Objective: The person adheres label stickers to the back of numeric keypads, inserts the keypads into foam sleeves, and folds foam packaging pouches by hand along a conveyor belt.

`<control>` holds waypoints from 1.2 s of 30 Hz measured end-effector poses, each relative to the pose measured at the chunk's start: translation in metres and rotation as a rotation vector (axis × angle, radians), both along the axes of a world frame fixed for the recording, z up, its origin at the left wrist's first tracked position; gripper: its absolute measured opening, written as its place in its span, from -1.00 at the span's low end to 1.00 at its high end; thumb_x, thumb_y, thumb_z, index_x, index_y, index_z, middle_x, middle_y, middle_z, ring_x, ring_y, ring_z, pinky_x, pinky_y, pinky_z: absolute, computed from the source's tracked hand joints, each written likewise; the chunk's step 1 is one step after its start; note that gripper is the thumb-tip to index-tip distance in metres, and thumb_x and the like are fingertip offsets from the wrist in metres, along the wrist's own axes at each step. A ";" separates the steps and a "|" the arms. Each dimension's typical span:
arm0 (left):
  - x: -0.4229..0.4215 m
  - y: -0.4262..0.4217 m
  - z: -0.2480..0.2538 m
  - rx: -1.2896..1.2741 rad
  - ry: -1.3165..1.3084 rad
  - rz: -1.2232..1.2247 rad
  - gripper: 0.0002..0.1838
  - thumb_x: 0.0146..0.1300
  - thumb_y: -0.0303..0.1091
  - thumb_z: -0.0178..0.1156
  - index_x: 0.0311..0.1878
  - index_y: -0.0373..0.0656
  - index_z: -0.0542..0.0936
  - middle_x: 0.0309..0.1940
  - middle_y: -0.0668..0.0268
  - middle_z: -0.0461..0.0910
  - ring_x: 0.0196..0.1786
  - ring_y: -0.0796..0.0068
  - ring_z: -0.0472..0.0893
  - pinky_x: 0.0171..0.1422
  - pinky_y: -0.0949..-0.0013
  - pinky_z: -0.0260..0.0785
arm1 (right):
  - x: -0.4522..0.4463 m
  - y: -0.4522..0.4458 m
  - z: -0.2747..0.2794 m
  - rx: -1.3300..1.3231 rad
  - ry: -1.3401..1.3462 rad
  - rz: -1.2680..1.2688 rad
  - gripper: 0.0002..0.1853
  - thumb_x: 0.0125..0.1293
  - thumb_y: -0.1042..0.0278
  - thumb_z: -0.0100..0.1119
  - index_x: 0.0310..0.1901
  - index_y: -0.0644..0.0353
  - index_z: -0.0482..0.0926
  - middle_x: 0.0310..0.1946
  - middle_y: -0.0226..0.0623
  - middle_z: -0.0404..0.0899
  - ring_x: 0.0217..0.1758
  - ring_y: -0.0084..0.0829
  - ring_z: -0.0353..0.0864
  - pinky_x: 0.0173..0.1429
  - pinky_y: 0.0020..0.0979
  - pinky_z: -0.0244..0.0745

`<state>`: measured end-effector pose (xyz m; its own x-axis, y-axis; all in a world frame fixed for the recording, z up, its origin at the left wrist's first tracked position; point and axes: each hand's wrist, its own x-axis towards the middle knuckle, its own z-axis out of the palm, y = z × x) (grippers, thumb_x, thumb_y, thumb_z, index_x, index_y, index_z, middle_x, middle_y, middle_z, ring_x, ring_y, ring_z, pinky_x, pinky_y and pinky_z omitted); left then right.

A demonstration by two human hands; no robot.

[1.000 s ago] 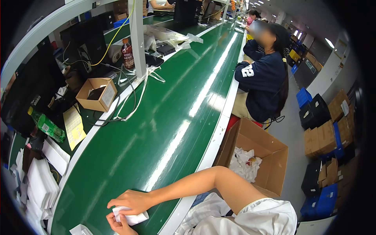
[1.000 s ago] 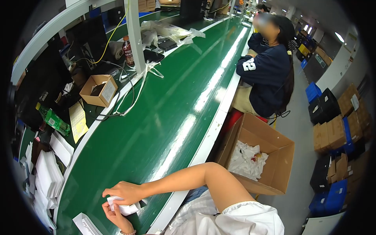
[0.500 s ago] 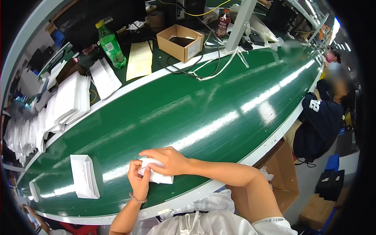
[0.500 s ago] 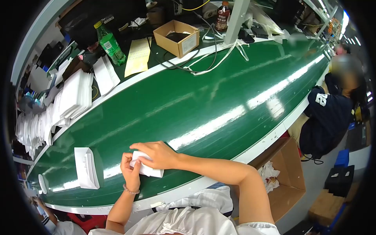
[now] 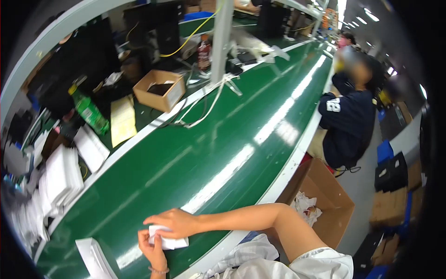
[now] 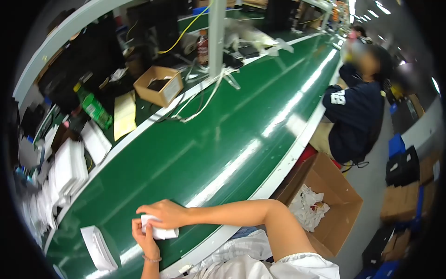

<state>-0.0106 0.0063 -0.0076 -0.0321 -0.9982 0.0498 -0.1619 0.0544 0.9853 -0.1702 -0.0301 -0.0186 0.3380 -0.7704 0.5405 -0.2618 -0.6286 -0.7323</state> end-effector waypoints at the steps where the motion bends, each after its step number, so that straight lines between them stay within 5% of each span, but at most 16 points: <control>1: -0.003 -0.002 0.003 -0.011 0.009 -0.028 -0.85 0.09 -0.45 0.11 -0.29 -0.23 0.39 -0.40 0.35 0.37 -0.36 0.57 0.31 -0.19 0.54 0.21 | -0.002 0.000 0.000 -0.011 0.009 -0.028 -0.57 0.12 0.41 0.12 0.08 0.15 0.41 -0.32 -0.23 0.62 -0.52 -0.30 0.57 -0.48 -0.41 0.44; 36: -0.003 0.001 0.012 0.065 0.155 0.032 -0.87 0.13 -0.54 0.16 -0.27 -0.25 0.43 -0.46 0.34 0.47 -0.50 0.67 0.36 -0.46 0.63 0.25 | 0.001 -0.002 0.013 0.062 0.050 0.024 -0.57 0.05 0.49 0.21 0.03 0.20 0.47 -0.35 -0.23 0.62 -0.47 -0.37 0.57 -0.43 -0.45 0.42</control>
<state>-0.0133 0.0070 0.0042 0.0030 -0.9999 -0.0135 -0.0088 -0.0135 0.9999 -0.1694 -0.0318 -0.0052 0.3823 -0.7932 0.4740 -0.2843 -0.5891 -0.7564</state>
